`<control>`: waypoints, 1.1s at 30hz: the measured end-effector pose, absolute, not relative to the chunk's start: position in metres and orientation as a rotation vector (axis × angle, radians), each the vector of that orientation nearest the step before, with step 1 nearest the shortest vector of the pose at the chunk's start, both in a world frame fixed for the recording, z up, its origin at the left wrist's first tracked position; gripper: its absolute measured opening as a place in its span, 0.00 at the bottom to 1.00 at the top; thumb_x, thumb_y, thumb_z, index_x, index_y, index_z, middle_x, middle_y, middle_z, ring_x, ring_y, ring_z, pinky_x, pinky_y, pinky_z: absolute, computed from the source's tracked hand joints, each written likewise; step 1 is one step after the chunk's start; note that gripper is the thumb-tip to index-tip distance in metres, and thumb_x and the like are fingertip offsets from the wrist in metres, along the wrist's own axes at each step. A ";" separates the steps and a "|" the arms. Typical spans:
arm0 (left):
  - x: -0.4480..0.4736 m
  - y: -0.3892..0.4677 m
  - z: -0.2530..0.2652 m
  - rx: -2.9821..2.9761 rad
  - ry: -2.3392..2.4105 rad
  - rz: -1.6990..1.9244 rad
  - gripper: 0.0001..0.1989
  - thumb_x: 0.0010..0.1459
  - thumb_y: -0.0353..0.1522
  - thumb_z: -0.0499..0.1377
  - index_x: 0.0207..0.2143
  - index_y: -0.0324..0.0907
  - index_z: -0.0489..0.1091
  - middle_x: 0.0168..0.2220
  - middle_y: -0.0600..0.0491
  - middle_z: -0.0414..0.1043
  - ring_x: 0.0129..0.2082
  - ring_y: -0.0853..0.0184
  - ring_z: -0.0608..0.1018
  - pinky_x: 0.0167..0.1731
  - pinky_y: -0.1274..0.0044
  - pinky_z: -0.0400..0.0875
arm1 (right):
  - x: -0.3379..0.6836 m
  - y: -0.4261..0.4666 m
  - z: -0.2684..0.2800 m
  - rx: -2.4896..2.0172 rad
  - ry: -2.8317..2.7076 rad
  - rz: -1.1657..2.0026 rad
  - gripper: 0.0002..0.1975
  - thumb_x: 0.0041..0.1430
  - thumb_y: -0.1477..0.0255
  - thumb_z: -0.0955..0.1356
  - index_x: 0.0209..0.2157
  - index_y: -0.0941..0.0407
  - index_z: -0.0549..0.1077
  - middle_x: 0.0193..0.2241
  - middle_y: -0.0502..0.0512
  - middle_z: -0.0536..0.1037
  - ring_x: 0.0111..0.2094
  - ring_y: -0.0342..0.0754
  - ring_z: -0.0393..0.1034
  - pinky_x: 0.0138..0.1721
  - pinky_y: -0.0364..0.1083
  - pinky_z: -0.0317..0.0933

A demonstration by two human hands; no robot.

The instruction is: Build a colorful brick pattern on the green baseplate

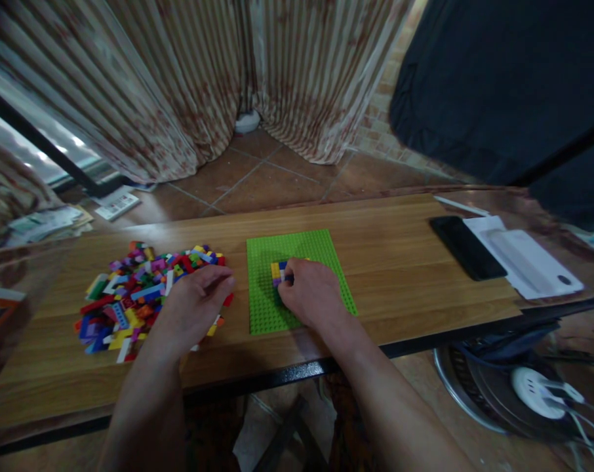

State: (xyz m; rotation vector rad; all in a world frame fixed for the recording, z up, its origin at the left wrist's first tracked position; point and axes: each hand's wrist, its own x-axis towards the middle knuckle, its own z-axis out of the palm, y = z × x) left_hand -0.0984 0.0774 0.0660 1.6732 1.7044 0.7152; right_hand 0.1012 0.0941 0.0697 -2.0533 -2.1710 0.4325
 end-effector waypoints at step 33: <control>-0.099 0.077 0.066 1.729 1.736 0.673 0.11 0.60 0.36 0.54 0.36 0.42 0.74 0.30 0.51 0.78 0.29 0.64 0.77 0.31 0.74 0.68 | 0.109 0.095 0.069 -1.997 -2.155 0.585 0.08 0.59 0.68 0.68 0.37 0.54 0.78 0.34 0.54 0.82 0.36 0.49 0.74 0.38 0.46 0.59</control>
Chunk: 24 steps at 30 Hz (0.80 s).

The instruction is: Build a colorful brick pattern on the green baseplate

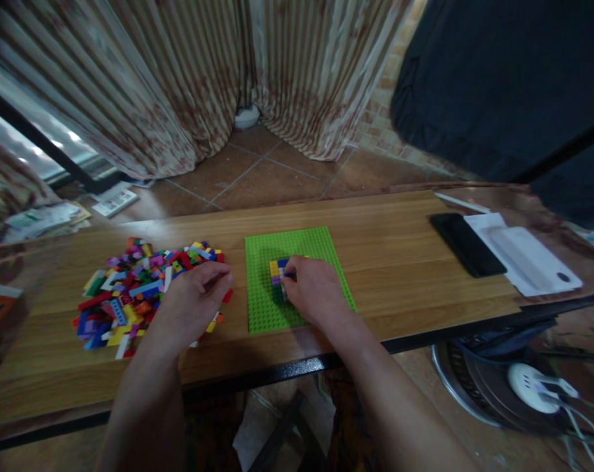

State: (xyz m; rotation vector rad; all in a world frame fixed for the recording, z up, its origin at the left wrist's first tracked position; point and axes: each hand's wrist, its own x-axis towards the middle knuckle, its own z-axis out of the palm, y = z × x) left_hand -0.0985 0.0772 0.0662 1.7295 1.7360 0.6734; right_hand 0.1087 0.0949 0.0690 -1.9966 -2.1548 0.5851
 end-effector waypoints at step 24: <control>-0.100 0.078 0.066 1.749 1.765 0.637 0.12 0.60 0.37 0.53 0.37 0.42 0.74 0.29 0.51 0.77 0.28 0.64 0.77 0.31 0.74 0.69 | 0.119 0.099 0.068 -1.881 -2.143 0.659 0.10 0.62 0.70 0.65 0.35 0.54 0.80 0.33 0.52 0.82 0.34 0.46 0.73 0.35 0.44 0.58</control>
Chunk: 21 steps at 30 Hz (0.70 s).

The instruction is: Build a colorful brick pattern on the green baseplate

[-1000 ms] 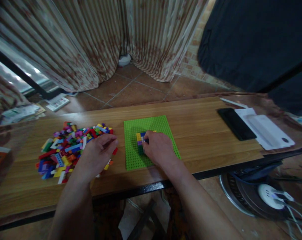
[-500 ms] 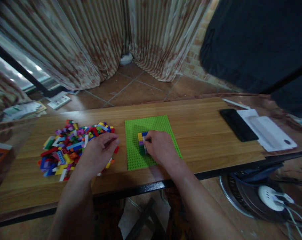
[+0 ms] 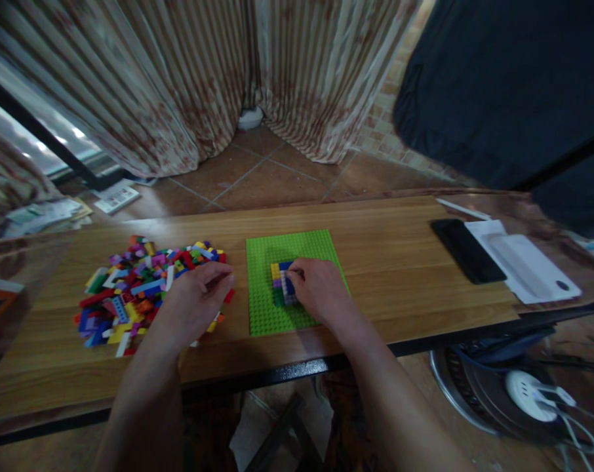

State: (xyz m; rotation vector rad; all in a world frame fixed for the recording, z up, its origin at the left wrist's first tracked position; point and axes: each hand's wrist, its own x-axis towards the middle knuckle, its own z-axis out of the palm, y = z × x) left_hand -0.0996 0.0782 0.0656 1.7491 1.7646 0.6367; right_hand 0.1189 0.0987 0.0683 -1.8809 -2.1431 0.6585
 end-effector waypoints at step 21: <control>-0.094 0.080 0.071 1.768 1.751 0.648 0.10 0.60 0.34 0.53 0.35 0.43 0.74 0.30 0.51 0.78 0.29 0.65 0.77 0.30 0.76 0.68 | 0.123 0.102 0.056 -1.867 -2.062 0.758 0.07 0.52 0.77 0.67 0.29 0.54 0.79 0.27 0.50 0.81 0.31 0.45 0.73 0.34 0.43 0.60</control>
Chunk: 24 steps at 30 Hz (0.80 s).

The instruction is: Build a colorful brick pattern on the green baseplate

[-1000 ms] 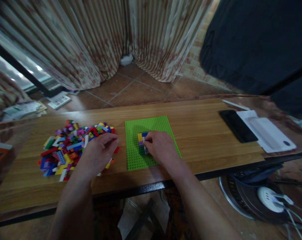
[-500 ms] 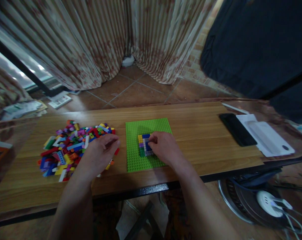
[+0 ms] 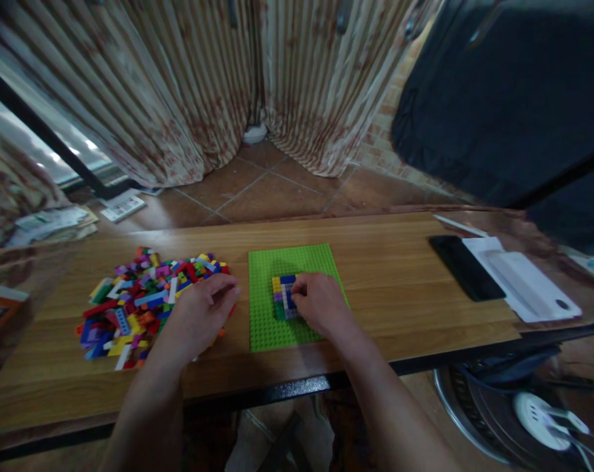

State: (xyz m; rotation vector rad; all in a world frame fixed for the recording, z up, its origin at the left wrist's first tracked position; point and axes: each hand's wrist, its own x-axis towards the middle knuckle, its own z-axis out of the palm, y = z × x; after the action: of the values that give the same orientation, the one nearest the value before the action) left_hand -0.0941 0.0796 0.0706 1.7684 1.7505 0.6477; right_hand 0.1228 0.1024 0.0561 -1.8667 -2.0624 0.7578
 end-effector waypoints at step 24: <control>-0.062 0.072 0.077 1.733 1.587 0.812 0.10 0.61 0.32 0.54 0.39 0.42 0.75 0.31 0.52 0.78 0.30 0.66 0.78 0.32 0.76 0.69 | 0.105 0.092 0.064 -2.037 -2.079 0.568 0.11 0.56 0.76 0.64 0.30 0.54 0.79 0.32 0.57 0.82 0.36 0.51 0.75 0.35 0.45 0.60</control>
State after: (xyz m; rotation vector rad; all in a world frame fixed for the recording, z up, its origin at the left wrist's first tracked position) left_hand -0.0621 0.0720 0.0770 1.7326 1.5867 0.8124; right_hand 0.1054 0.0923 0.0642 -2.0371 -2.0787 0.5685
